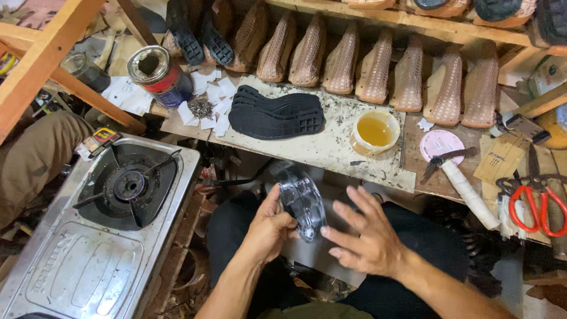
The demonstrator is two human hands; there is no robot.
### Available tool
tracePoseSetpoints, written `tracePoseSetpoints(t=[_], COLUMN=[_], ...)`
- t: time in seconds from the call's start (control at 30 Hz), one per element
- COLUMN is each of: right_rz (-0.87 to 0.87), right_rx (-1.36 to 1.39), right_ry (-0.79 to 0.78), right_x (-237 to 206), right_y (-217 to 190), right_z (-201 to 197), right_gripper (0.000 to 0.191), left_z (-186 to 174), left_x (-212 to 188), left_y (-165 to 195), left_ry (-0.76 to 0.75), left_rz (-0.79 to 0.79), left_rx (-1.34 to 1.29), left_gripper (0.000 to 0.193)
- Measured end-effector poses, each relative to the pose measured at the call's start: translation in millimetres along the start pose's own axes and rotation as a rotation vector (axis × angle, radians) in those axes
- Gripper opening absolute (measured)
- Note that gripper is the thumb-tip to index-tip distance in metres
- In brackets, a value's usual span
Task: The person repeatedly applies a yellow liquid to the bottom of black shoe soles using their fingers. They handle the soles one at a time, spreading the liquid across the surface and placing each treated sole on a nearby stack.
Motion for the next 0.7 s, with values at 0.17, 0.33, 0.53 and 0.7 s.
tracePoseSetpoints(t=[0.17, 0.33, 0.53, 0.7], right_rz=[0.051, 0.129, 0.056, 0.178], right_rx=[-0.147, -0.092, -0.035, 0.096], right_ry=[0.026, 0.114, 0.013, 0.041], right_x=[-5, 1, 13, 21], right_y=[-24, -19, -39, -4], right_z=[8, 2, 12, -24], right_gripper=[0.049, 0.048, 0.051, 0.054], left_z=[-1, -2, -1, -14], left_x=[2, 0, 3, -4], left_y=[10, 16, 7, 3], left_ry=[0.083, 0.116, -0.028, -0.102], left_rz=[0.088, 0.138, 0.212, 0.104], left_rx=[-0.060, 0.048, -0.044, 0.302], left_gripper=[0.074, 0.080, 0.080, 0.077])
Point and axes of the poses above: each hand's wrist, its own x-axis towards the middle knuckle, its own z-axis out of the palm, y = z × x, the point moved 9 cm from there along x, towards the middle knuckle, and after that the axes turned 3 degrees about z, right-handed, at the moved point
